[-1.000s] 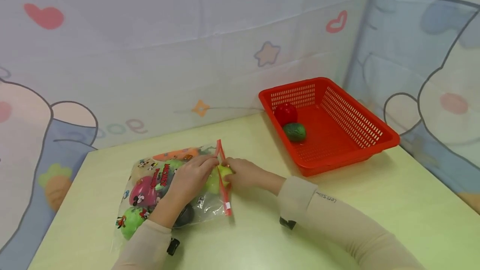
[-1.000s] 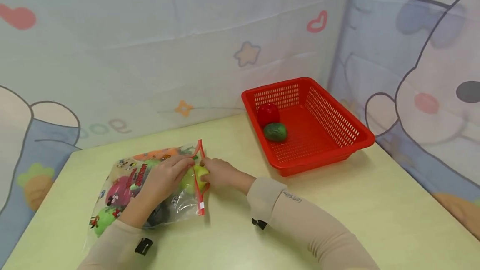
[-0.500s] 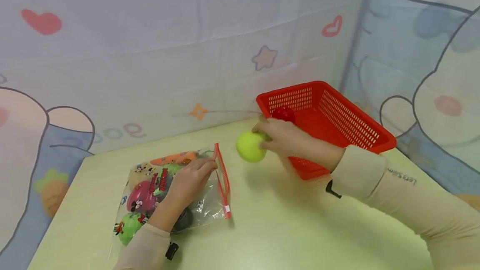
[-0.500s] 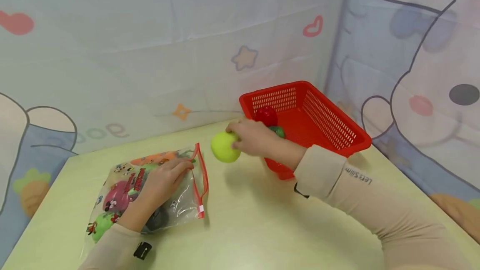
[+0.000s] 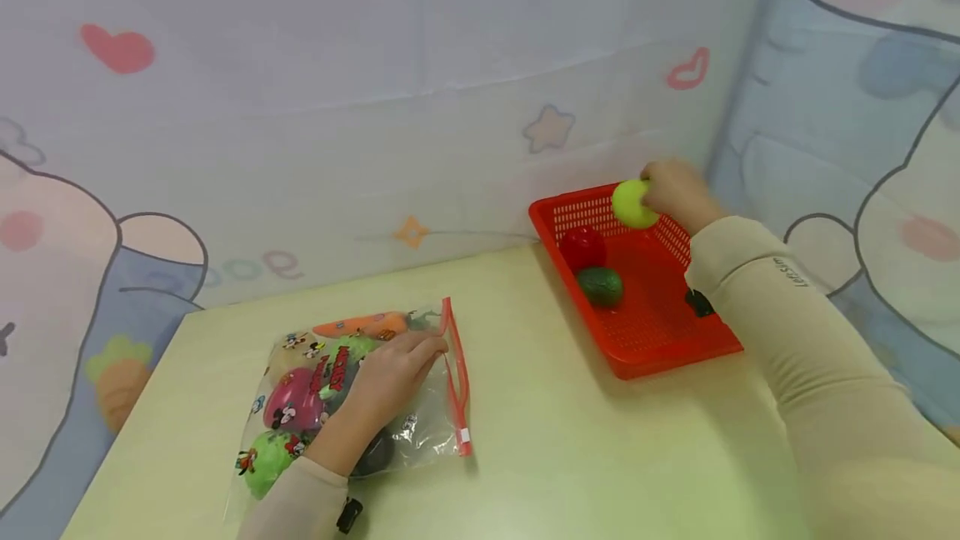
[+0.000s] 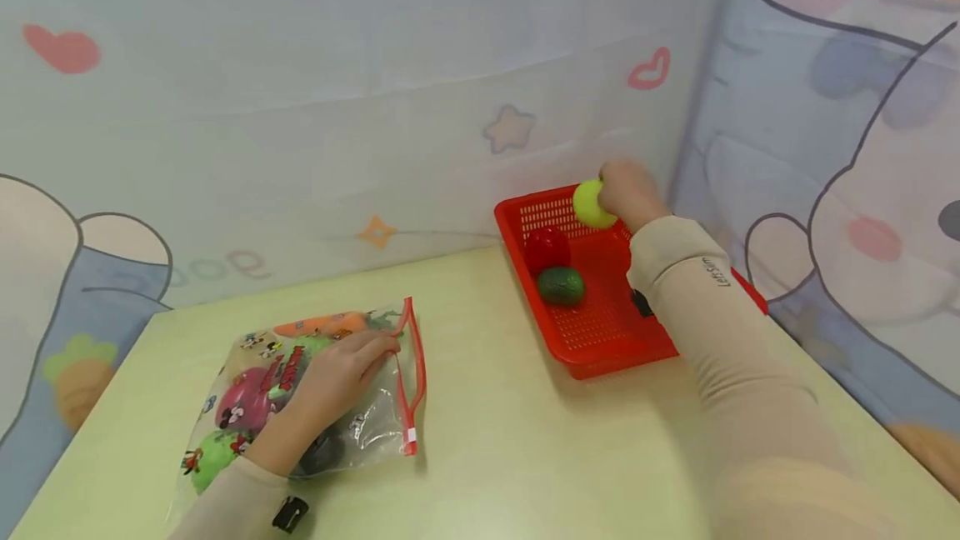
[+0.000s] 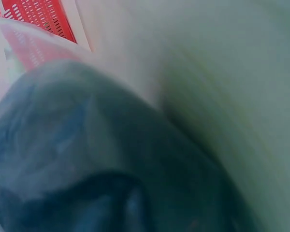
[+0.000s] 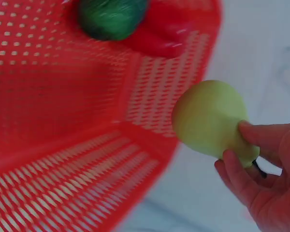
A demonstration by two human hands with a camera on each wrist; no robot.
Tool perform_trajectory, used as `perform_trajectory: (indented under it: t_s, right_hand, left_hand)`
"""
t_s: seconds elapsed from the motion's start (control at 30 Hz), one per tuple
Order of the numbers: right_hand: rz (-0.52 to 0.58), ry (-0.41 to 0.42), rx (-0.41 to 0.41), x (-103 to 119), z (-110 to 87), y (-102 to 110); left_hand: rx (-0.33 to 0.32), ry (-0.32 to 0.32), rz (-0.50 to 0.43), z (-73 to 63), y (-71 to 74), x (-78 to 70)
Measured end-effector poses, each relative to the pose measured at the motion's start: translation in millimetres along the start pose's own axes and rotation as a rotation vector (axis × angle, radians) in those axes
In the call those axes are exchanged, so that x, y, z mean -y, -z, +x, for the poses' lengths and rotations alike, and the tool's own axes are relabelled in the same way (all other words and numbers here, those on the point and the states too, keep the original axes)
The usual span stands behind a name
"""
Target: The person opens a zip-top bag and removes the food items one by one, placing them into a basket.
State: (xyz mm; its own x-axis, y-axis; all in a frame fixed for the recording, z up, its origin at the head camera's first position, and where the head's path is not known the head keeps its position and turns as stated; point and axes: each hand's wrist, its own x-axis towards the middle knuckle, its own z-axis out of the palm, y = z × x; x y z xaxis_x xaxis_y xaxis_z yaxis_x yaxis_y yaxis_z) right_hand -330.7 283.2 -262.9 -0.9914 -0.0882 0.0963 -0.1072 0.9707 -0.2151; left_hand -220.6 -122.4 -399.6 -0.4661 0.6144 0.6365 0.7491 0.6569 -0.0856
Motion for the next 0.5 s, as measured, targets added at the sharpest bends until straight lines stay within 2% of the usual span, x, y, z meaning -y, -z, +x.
perform_trajectory:
  t_s: [0.2, 0.3, 0.4, 0.5]
  right_hand:
    - [0.098, -0.104, 0.027, -23.0, 14.0, -46.5]
    - [0.093, -0.144, 0.045, -30.3, 13.2, -65.9]
    - [0.042, -0.144, 0.057, -32.0, 12.3, -75.1]
    - [0.032, -0.132, 0.08, -30.4, 14.3, -72.7]
  left_hand:
    - [0.005, 0.028, -0.007, 5.8, -5.2, -3.8]
    - [0.006, 0.02, -0.015, 7.8, -10.5, -7.2]
    - [-0.001, -0.005, -0.025, 9.7, -14.1, -10.1]
    - [0.01, -0.009, -0.026, 12.8, -14.6, -10.9]
